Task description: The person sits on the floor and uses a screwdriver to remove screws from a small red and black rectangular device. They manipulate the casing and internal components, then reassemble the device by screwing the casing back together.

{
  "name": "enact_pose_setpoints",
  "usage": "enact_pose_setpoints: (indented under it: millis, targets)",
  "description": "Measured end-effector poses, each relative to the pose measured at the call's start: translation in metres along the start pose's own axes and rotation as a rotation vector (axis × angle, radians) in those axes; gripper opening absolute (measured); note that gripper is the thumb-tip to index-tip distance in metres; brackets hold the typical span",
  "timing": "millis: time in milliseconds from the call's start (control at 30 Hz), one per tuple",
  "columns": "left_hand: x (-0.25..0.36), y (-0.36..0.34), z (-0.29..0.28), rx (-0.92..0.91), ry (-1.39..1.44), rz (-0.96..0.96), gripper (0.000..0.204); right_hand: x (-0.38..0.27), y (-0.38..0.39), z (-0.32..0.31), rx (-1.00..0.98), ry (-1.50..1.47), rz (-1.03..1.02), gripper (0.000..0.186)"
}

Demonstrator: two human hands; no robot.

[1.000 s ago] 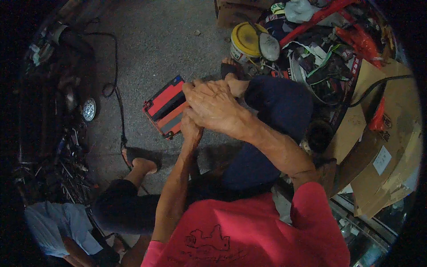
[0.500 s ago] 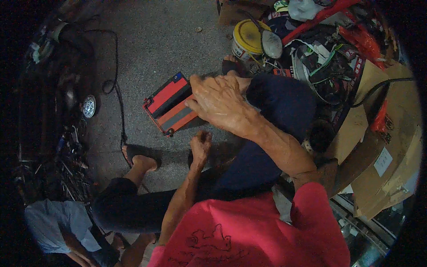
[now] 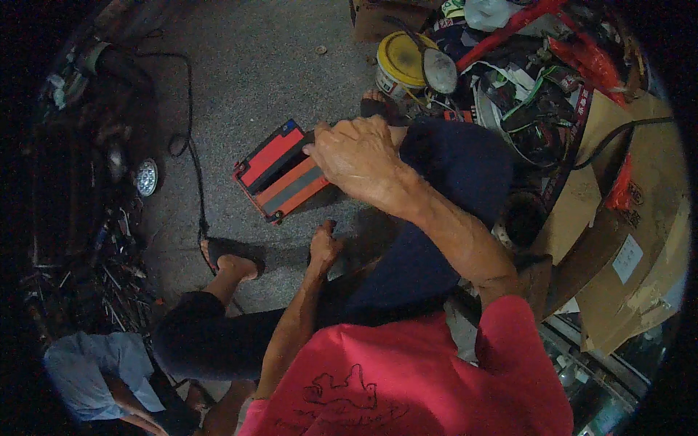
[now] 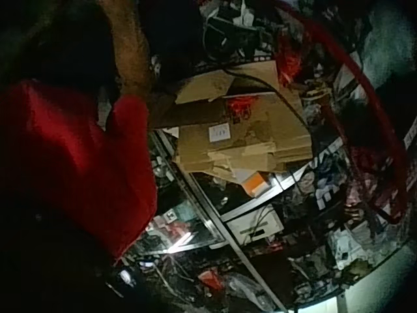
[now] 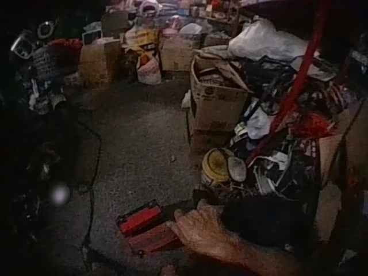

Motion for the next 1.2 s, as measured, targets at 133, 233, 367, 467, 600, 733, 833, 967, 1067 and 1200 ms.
enact_pose_setpoints:
  millis: [133,233,367,467,600,733,833,967,1067,1200]
  targets:
    - [-0.004,-0.006,0.001,-0.045,0.09,0.015,0.039,-0.002,0.005,0.0,0.212,0.035,-0.105,0.028]
    - [-0.003,-0.005,0.0,-0.086,0.088,0.013,0.029,-0.004,0.008,0.0,0.341,0.017,-0.184,0.025]
    - [0.01,0.012,-0.014,-0.235,-0.015,0.061,0.022,-0.009,-0.001,0.0,0.234,-0.011,-0.135,0.02]
    - [0.031,0.053,-0.058,-0.235,-0.401,0.183,0.021,-0.014,-0.003,0.005,0.218,0.04,-0.297,0.019]
    - [0.071,0.124,-0.146,-0.193,-0.77,0.618,0.022,-0.021,-0.007,0.002,-0.019,0.082,-0.555,0.021]
    - [0.068,0.145,-0.192,-0.164,-0.874,0.486,0.018,-0.021,-0.015,0.002,0.03,0.1,-0.629,0.012]
    - [0.045,0.138,-0.181,-0.023,-0.868,0.47,0.02,-0.028,-0.016,0.006,0.071,0.074,-0.559,0.016]
    - [0.03,0.135,-0.132,-0.079,-0.984,0.464,0.023,-0.027,-0.019,0.007,-0.082,0.098,-0.431,0.026]
    - [0.024,0.148,-0.119,-0.128,-0.954,0.542,0.019,-0.031,-0.013,-0.004,0.113,0.075,-0.486,0.02]
    - [0.015,0.147,-0.108,-0.138,-0.985,0.506,0.017,-0.028,-0.01,-0.003,0.114,0.057,-0.426,0.021]
Point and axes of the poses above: each hand's wrist, its own y-axis away from the middle knuckle, its own z-axis out of the palm, x = y × z, the point moved 6 cm from there along -y, towards the middle knuckle, and after that the axes turned 7 degrees about -z, right-handed, at the moved point
